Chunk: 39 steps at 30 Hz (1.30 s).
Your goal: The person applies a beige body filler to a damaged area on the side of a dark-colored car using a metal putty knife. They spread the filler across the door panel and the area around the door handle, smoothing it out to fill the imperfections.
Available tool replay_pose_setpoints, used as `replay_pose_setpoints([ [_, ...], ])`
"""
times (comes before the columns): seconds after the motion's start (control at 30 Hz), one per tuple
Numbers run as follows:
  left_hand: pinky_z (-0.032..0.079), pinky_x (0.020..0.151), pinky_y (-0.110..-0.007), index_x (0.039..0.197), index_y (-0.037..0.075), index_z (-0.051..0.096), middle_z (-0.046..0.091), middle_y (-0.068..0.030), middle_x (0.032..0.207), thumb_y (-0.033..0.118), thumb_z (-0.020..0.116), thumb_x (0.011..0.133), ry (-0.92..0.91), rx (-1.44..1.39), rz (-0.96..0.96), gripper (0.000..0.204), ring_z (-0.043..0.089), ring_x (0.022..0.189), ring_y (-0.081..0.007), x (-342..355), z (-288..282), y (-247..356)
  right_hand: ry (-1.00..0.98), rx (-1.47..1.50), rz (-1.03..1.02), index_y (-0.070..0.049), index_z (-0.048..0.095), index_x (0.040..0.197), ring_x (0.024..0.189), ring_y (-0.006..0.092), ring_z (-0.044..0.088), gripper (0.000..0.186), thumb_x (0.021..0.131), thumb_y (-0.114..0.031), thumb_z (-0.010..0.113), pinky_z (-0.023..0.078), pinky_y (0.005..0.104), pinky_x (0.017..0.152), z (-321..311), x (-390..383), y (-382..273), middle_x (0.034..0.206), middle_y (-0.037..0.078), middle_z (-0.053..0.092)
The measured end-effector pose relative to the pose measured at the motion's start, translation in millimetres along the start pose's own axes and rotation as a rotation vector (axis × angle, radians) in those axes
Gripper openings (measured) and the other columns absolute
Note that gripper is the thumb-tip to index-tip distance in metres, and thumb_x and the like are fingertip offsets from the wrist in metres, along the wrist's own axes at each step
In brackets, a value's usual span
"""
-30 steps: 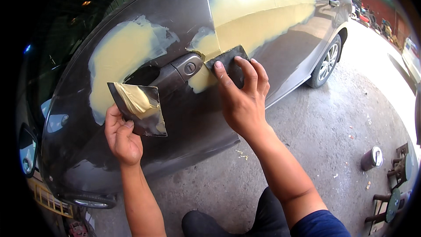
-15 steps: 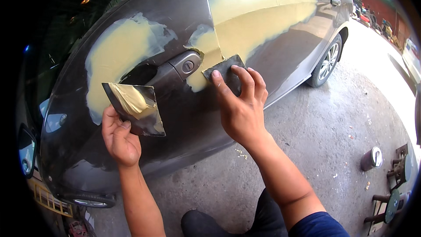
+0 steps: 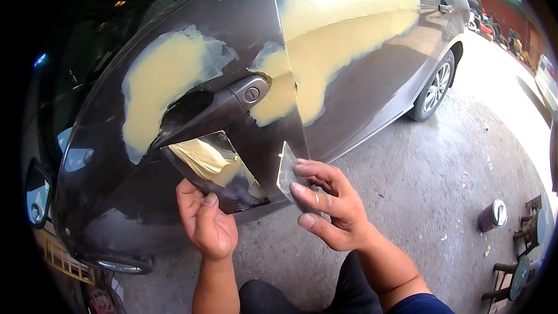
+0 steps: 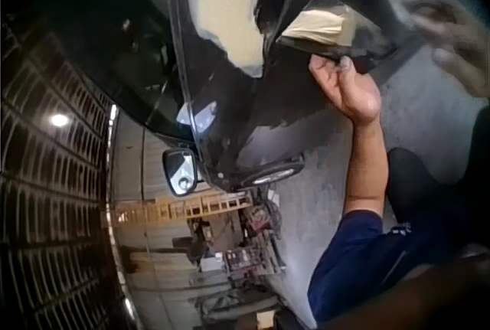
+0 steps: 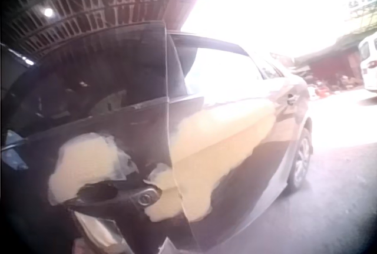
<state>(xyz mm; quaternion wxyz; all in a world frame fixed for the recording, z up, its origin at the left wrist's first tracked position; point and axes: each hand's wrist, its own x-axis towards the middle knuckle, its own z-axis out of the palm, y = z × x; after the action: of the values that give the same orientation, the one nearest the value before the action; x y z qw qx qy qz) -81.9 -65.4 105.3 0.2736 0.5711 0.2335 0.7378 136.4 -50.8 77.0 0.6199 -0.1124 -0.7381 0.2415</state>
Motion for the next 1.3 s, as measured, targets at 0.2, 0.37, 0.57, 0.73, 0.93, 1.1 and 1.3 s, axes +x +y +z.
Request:
replay_pose_setpoints([
  [0.2,0.038,0.106,-0.040,0.131,-0.007,0.041,0.055,-0.0200,0.127,0.004,0.045,0.084,0.014,-0.259,-0.108,0.048,0.052,0.119,-0.0251,-15.9,24.7,16.4,-0.170,-0.301,-0.051,-0.015,0.070,0.121,0.121,0.0396,0.047,0.044,0.078,-0.010,0.075,0.041,0.0466,0.100,-8.4,-14.8,25.9,0.132,0.014,0.053],
  [0.37,0.040,0.105,-0.038,0.130,-0.006,0.044,0.055,-0.0189,0.126,0.005,0.043,0.083,-0.010,-0.065,0.055,0.048,0.053,0.118,-0.0248,30.8,-7.5,34.6,0.240,-0.939,0.017,-0.024,0.057,0.134,0.129,0.0381,0.035,0.061,0.077,-0.007,0.071,0.031,0.0499,0.102,-4.2,29.5,45.7,0.143,0.010,0.042],
  [0.57,0.038,0.102,-0.033,0.120,-0.010,0.050,0.058,-0.0188,0.119,0.004,0.043,0.083,0.000,0.142,0.111,0.041,0.054,0.112,-0.0213,78.7,-27.3,19.9,0.314,-1.146,-0.012,-0.025,0.055,0.136,0.128,0.0397,0.034,0.060,0.080,-0.006,0.069,0.031,0.0501,0.106,-0.4,66.7,51.2,0.145,0.012,0.037],
  [0.73,0.039,0.101,-0.031,0.119,-0.010,0.051,0.060,-0.0181,0.116,0.004,0.043,0.082,-0.006,0.150,0.057,0.041,0.056,0.109,-0.0198,81.4,-32.0,14.6,0.378,-1.117,-0.013,-0.022,0.058,0.133,0.126,0.0396,0.036,0.051,0.084,-0.010,0.064,0.031,0.0495,0.101,10.3,67.9,59.7,0.140,0.012,0.042],
  [0.93,0.042,0.101,-0.034,0.121,-0.007,0.048,0.059,-0.0169,0.117,0.007,0.042,0.084,-0.107,0.076,0.004,0.040,0.058,0.110,-0.0221,84.6,-45.6,16.2,0.392,-1.123,0.005,-0.019,0.060,0.131,0.121,0.0393,0.040,0.048,0.084,-0.010,0.062,0.033,0.0478,0.095,32.9,58.1,62.4,0.135,0.011,0.046],
  [1.1,0.043,0.101,-0.034,0.121,-0.007,0.048,0.060,-0.0167,0.118,0.008,0.042,0.084,-0.127,0.063,-0.011,0.040,0.058,0.110,-0.0218,85.8,-48.9,16.8,0.397,-1.102,0.008,-0.018,0.061,0.130,0.120,0.0388,0.040,0.048,0.082,-0.010,0.063,0.035,0.0473,0.092,54.2,51.0,67.9,0.134,0.011,0.046],
  [1.3,0.041,0.100,-0.032,0.119,-0.009,0.050,0.061,-0.0170,0.115,0.006,0.042,0.082,-0.111,0.063,-0.017,0.040,0.057,0.108,-0.0202,85.5,-42.6,18.3,0.349,-1.125,-0.014,-0.019,0.060,0.129,0.120,0.0394,0.041,0.051,0.079,-0.012,0.065,0.035,0.0461,0.088,62.5,28.6,81.4,0.133,0.012,0.048],
])
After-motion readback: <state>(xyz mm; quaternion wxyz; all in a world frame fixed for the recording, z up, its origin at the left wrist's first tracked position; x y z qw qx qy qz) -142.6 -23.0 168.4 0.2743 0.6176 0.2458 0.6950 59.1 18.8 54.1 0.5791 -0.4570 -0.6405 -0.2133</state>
